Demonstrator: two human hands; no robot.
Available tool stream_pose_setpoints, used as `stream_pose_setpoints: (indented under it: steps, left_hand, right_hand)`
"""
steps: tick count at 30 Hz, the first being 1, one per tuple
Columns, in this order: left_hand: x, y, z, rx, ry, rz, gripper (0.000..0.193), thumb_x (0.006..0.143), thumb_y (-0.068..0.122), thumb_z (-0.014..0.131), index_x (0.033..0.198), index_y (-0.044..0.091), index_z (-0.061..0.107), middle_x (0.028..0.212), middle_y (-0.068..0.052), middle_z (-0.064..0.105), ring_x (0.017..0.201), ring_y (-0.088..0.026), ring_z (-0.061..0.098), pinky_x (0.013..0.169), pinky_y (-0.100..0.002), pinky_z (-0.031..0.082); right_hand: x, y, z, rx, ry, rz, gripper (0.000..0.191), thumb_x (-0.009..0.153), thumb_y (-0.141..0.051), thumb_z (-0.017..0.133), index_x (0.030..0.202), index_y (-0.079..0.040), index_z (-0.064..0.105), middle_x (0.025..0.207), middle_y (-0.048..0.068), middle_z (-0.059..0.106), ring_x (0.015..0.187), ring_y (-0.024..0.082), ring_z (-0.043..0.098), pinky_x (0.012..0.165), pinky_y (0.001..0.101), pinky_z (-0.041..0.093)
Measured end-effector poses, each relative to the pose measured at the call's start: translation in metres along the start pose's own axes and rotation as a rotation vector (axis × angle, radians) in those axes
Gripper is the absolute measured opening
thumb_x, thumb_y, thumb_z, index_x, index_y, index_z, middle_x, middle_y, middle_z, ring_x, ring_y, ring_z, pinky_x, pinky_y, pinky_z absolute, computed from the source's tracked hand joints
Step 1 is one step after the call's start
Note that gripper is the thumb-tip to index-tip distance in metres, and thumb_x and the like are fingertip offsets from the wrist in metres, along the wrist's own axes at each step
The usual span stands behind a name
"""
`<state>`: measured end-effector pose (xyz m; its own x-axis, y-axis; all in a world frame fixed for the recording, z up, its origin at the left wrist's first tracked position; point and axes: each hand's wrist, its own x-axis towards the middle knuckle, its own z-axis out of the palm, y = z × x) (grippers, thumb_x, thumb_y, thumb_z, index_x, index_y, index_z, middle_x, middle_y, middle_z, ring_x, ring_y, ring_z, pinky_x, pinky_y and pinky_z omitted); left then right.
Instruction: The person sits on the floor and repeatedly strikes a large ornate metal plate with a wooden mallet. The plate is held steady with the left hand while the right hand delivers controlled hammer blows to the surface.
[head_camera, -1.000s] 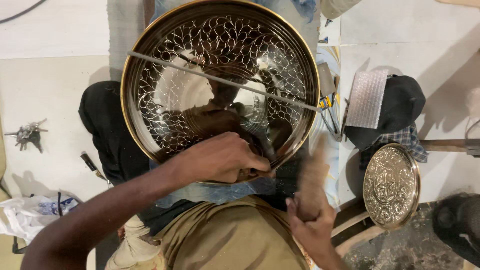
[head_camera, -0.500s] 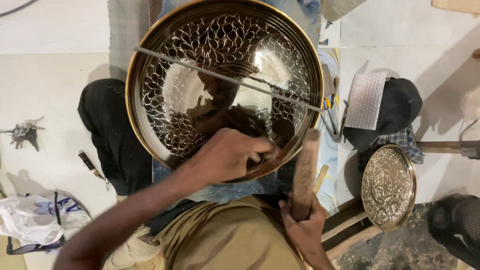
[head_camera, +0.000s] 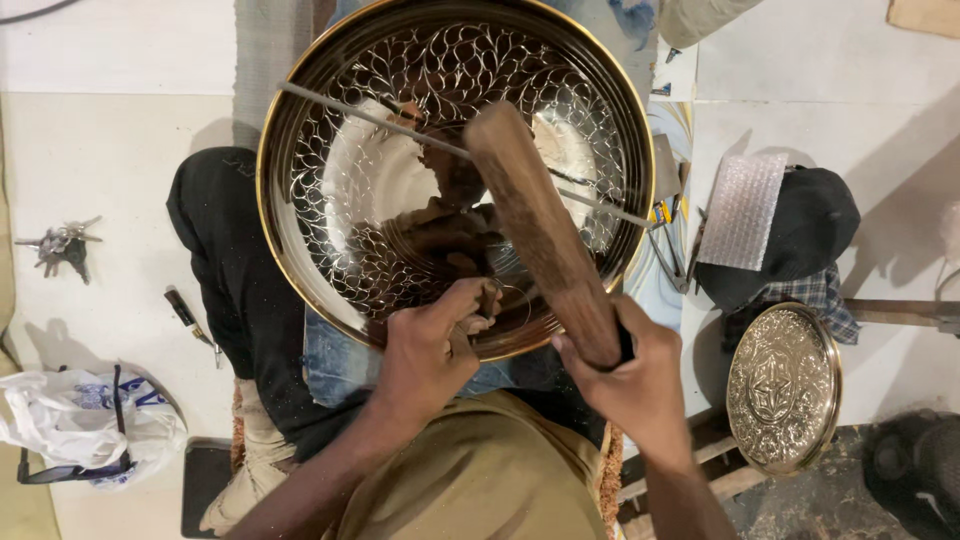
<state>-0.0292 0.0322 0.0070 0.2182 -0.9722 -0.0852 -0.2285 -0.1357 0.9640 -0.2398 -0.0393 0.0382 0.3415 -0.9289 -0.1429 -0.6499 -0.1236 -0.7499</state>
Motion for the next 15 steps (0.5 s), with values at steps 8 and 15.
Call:
stream_pose_setpoints:
  steps: [8,15]
  left_hand:
    - [-0.006,0.000,0.010,0.117,0.082,0.011,0.051,0.073,-0.015,0.057,0.119,0.007,0.066,0.097,-0.015,0.077,0.095,-0.026,0.079,0.082,-0.033,0.063]
    - [-0.018,0.002,0.024,0.107,0.290,-0.090,0.031,0.075,-0.013,0.059,0.101,0.002,0.066,0.095,-0.013,0.079,0.095,-0.018,0.080,0.079,-0.030,0.064]
  right_hand:
    - [0.076,-0.057,-0.048,-0.451,-0.564,-0.219,0.042,0.058,-0.003,0.072,0.098,-0.006,0.060,0.060,0.014,0.061,0.054,0.030,0.064,0.053,0.0440,0.049]
    - [0.096,-0.084,-0.045,-0.466,-0.648,-0.349,0.032,0.061,-0.008,0.069,0.087,-0.003,0.051,0.063,0.015,0.059,0.064,0.037,0.064,0.065,0.0523,0.047]
